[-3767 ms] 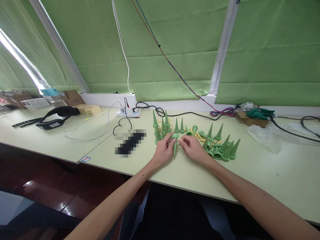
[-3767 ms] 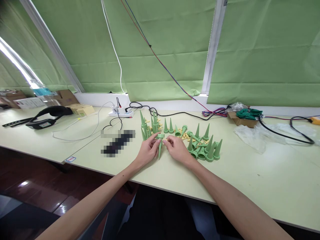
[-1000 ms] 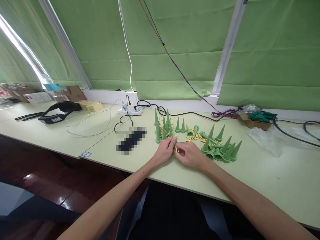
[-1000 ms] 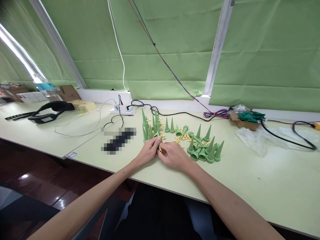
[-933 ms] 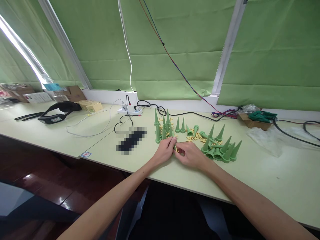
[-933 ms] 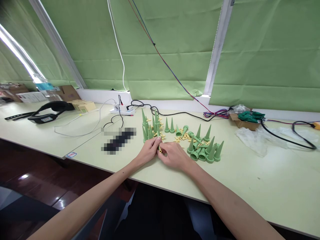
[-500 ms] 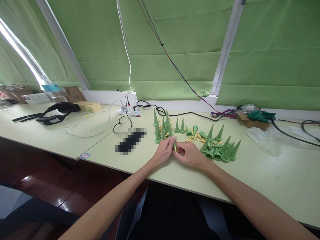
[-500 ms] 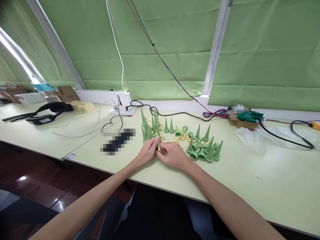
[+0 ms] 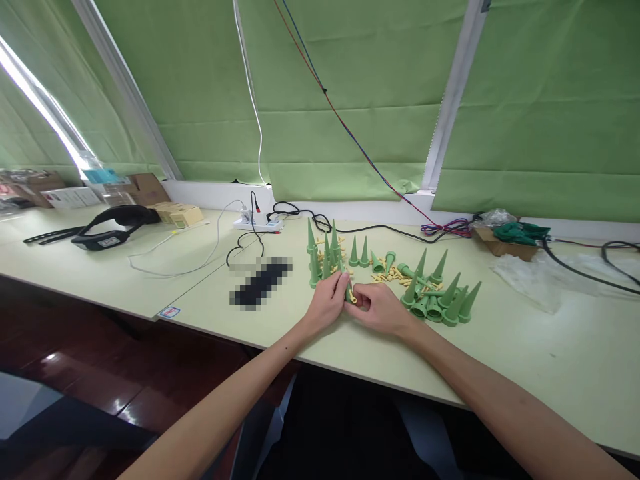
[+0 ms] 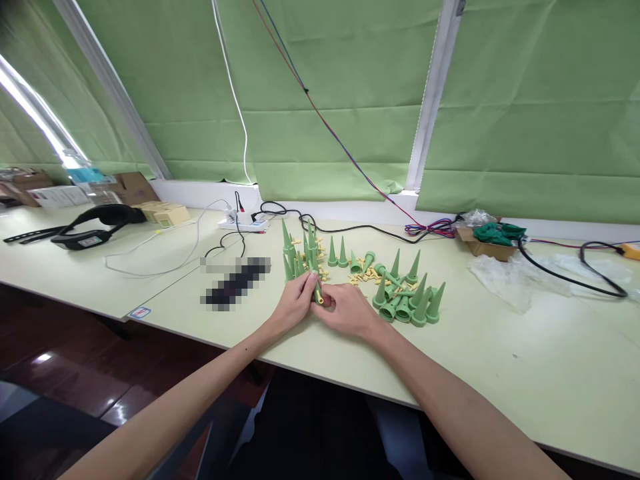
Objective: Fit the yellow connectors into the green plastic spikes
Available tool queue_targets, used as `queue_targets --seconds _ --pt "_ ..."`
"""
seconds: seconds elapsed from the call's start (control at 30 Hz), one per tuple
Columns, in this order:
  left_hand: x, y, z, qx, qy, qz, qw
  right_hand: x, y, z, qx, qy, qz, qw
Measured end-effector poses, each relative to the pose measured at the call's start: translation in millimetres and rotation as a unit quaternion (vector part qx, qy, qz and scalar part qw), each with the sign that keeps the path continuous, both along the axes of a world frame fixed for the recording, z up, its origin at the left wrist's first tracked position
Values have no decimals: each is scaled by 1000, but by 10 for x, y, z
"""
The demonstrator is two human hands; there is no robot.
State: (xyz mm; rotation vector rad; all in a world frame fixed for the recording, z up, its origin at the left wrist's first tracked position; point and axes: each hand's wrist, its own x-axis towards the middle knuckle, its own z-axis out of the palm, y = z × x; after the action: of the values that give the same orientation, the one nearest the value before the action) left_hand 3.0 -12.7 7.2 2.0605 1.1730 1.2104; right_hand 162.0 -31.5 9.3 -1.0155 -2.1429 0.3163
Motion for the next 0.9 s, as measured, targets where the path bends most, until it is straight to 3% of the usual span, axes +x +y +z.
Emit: queue_targets --seconds 0.23,0.57,0.9 --pt "3 -11 2 53 -10 74 996 40 17 24 -1 5 -37 999" --pt "16 0 4 60 10 97 993 74 144 -68 7 41 -137 990" --pt "1 30 -42 58 52 94 993 112 202 -111 -1 -6 -124 992"
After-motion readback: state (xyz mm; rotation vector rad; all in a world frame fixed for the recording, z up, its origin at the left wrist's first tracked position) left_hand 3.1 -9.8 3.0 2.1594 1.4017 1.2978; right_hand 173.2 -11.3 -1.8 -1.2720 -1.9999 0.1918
